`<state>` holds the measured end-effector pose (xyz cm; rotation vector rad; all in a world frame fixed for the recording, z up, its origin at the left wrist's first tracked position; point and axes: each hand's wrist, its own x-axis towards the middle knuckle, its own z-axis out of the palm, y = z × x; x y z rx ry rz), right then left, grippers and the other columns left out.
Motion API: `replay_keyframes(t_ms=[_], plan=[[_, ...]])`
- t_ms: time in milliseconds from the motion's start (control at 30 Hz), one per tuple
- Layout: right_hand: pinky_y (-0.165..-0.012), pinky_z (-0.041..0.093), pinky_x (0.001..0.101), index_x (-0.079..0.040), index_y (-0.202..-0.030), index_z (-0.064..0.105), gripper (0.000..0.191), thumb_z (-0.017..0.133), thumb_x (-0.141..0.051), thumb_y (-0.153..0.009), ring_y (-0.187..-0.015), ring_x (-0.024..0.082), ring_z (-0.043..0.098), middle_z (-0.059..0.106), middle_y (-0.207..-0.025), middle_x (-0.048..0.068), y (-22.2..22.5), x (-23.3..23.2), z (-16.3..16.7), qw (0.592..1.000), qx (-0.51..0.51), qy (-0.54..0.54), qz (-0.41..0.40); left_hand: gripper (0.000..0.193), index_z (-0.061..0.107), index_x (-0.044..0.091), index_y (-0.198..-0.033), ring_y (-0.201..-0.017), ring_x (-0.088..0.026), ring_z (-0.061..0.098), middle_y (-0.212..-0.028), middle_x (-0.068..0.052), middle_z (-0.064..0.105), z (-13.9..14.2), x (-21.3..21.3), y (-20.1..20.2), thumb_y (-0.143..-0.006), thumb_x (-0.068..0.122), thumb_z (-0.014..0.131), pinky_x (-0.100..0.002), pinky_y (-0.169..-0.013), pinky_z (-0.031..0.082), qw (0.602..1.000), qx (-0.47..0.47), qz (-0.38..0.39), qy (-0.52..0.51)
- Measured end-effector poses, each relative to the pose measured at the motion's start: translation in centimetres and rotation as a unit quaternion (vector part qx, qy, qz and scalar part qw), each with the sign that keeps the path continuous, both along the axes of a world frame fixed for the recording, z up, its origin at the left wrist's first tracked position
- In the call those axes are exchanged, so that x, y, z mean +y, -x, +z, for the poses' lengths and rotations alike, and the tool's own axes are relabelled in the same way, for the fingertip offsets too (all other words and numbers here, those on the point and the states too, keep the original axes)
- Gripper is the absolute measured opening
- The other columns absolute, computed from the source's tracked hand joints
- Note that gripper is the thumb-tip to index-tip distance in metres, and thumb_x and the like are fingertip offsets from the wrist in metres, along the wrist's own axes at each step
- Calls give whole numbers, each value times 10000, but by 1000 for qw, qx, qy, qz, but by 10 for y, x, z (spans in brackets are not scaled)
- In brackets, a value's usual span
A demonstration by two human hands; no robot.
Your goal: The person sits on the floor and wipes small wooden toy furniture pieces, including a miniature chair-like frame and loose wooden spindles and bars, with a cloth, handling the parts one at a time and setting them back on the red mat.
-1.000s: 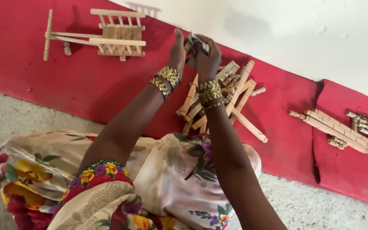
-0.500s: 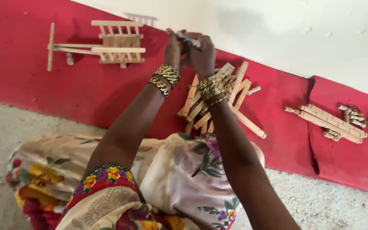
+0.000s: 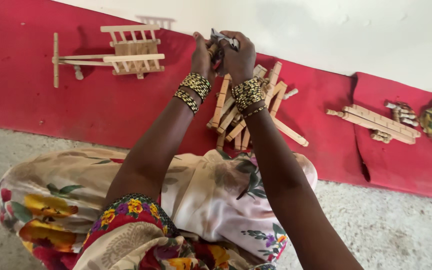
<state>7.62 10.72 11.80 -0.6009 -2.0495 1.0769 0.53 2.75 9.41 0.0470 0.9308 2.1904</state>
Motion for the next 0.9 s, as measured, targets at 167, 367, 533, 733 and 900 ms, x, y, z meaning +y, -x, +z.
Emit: replay_keyframes(t_ms=[167, 367, 533, 733, 900], plan=[[-812, 574, 325, -131, -1030, 786, 157, 757, -118, -877, -893, 180, 709, 741, -993, 72, -8, 5, 18, 999, 5, -18, -39, 822, 638, -23, -1155, -557, -144, 635, -756, -76, 682, 12, 10, -4, -981, 661, 215, -276, -471, 560, 999, -11, -43, -21], [-734, 576, 304, -144, -1062, 782, 202, 682, -120, -888, -839, 156, 705, 771, -993, 42, -15, -4, 39, 993, -18, 121, -6, 842, 598, -43, -1110, -692, -200, 714, -858, -137, 706, 21, 17, -7, -971, 681, 192, -315, -599, 633, 995, -76, -52, -34], [-773, 614, 230, -17, -1146, 671, 285, 577, -267, -1046, -884, 136, 725, 739, -969, 88, -9, -12, 46, 946, -2, 288, 146, 739, 612, 39, -1086, -642, -181, 657, -832, -97, 666, 20, 9, -8, -992, 649, 205, -332, -508, 565, 999, -32, -14, -24], [-714, 578, 234, 18, -1168, 737, 264, 583, -115, -1000, -831, 154, 663, 696, -971, 93, 3, -9, 41, 969, 24, 185, 161, 518, 577, 84, -1061, -538, -122, 566, -760, -33, 605, 11, 5, 3, -1056, 527, 308, -303, -435, 491, 1000, 18, -1, 25], [-765, 637, 250, 15, -1131, 737, 218, 646, 33, -933, -899, 123, 718, 649, -1049, 31, 0, -2, 29, 971, 63, 164, 164, 313, 565, 90, -1031, -552, -112, 569, -774, -21, 609, 10, 8, 6, -1054, 374, 434, -284, -411, 435, 996, 81, 26, 27]])
